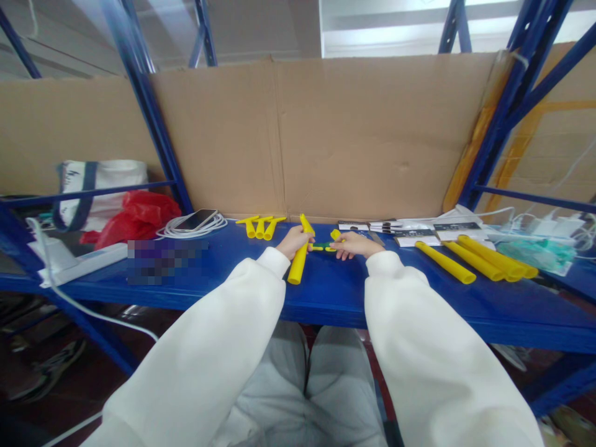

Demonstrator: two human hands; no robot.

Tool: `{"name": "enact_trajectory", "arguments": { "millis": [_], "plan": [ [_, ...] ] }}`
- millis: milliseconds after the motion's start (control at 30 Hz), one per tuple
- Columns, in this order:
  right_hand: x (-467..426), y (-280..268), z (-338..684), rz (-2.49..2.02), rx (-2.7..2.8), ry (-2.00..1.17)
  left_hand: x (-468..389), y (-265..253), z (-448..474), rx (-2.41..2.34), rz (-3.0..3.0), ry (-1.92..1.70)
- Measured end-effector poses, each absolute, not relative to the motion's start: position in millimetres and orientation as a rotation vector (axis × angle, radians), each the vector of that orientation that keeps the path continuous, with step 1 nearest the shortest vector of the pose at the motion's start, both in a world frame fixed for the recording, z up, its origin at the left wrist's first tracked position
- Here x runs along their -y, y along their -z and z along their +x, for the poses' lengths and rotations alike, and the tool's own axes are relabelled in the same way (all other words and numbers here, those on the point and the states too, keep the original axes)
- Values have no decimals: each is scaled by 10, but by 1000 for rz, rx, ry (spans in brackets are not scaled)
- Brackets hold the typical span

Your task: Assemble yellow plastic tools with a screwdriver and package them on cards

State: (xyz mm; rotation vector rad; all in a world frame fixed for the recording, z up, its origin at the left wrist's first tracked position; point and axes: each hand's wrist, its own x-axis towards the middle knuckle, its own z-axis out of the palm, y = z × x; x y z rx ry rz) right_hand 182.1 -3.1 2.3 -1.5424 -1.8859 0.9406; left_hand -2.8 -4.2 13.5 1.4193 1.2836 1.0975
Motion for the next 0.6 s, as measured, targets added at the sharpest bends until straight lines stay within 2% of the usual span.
{"name": "enact_trajectory", "arguments": {
  "millis": [233,467,600],
  "plan": [
    [-34,-25,1911,-1730,1874,-696,-60,-33,-47,-1377,1868,-1070],
    [-165,-4,2099,-2027,1844,50,-36,-80,-99,-1267,2390,-1235],
    [-102,-26,2109,-2186,1861,88,68,-126,-114,-1269,2654,-1021]
  ]
}}
